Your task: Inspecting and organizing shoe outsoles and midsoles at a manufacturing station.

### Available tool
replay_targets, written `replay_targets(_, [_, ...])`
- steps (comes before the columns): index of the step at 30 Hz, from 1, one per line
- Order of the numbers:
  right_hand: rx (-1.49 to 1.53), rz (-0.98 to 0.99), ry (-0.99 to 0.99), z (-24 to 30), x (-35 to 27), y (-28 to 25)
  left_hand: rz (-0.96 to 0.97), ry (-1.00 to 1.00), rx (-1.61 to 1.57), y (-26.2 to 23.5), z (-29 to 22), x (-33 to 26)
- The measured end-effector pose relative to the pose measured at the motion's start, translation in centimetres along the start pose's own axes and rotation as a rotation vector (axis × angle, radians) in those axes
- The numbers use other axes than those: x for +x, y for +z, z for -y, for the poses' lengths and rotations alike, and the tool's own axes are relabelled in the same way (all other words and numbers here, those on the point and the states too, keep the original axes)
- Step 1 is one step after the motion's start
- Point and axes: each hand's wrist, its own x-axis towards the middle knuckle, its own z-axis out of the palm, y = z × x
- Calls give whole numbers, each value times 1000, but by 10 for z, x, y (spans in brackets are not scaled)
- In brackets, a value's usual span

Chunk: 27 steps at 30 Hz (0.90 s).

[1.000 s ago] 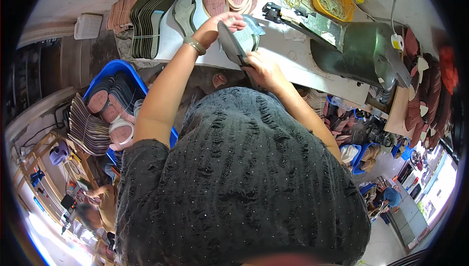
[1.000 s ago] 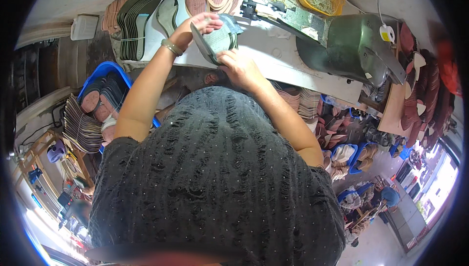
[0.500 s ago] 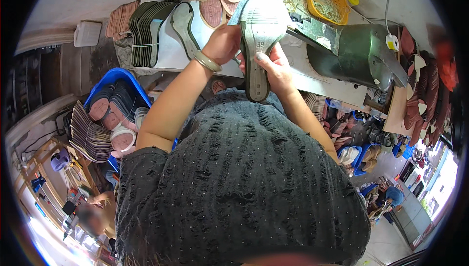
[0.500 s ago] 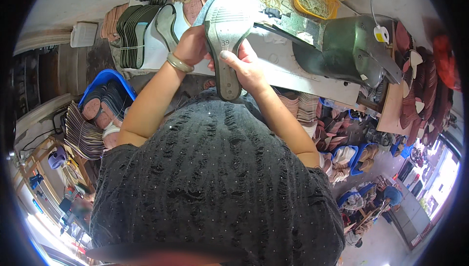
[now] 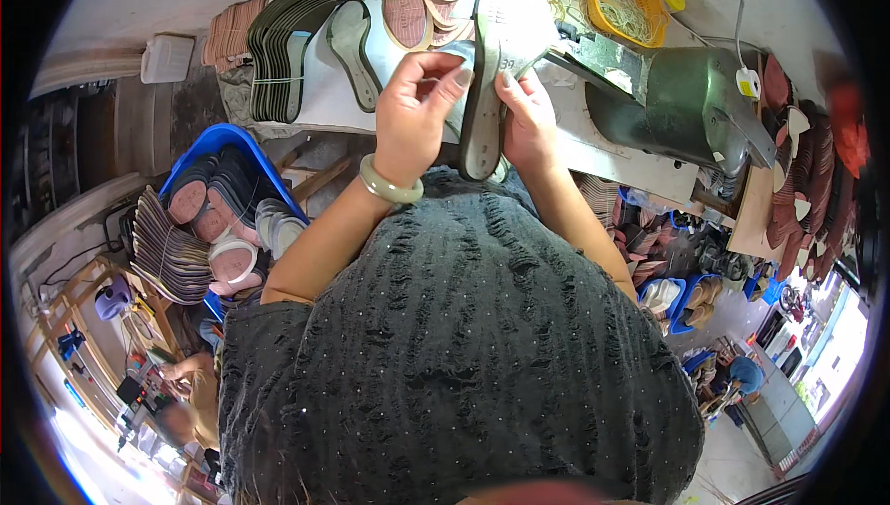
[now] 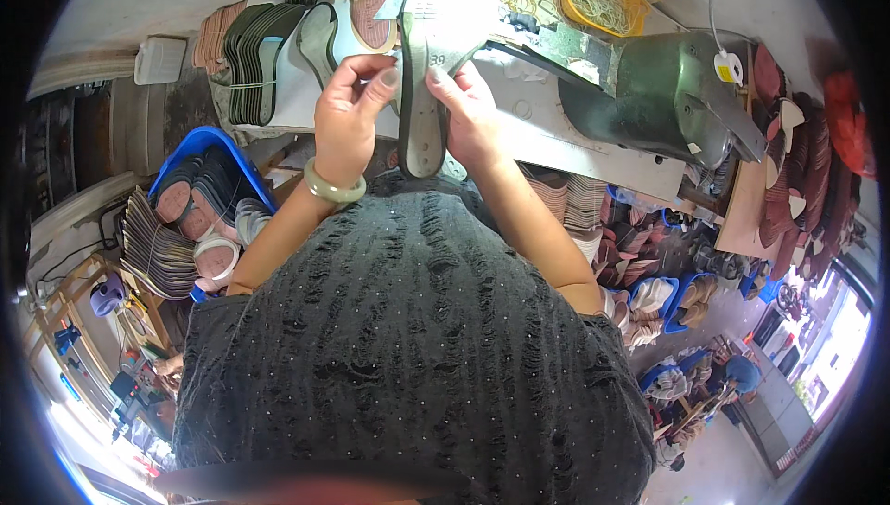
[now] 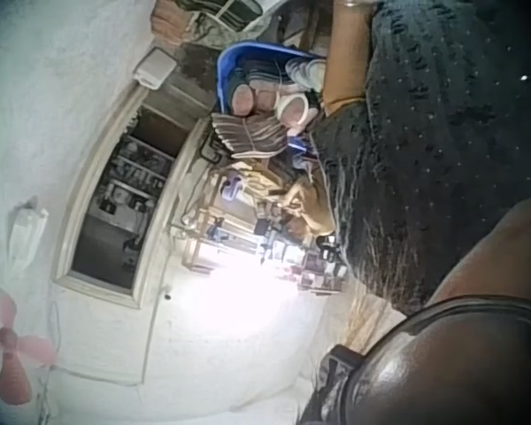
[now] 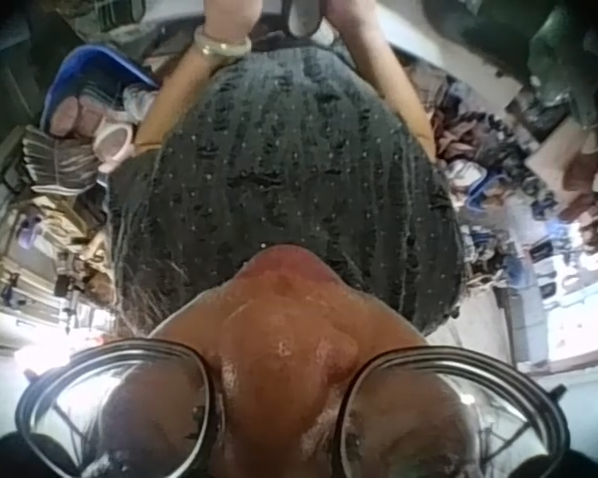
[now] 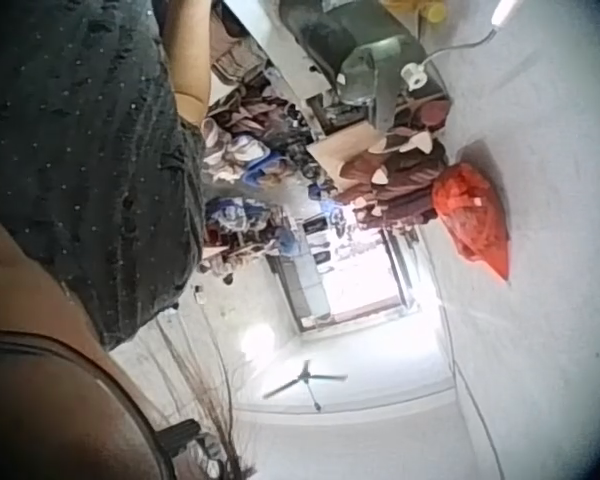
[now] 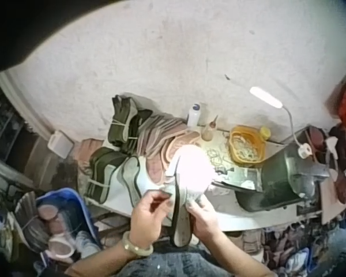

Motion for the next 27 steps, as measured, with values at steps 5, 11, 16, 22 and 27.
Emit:
replay_targets(5, [-272, 41, -119, 1, -5, 26, 18, -15, 54, 2, -32, -10])
replay_targets(11, [-345, 125, -39, 11, -5, 40, 89, 43, 145, -20, -35, -9])
replay_targets(16, [-457, 193, 73, 15, -1, 31, 73, -68, -210, -14, -40, -12])
replay_targets(22, [-371, 239, 107, 12, -10, 41, 122, -130, -278, -20, -41, -4])
replay_targets(27, [-149, 268, 32, 12, -11, 47, 265, 62, -234, -33, -29, 0])
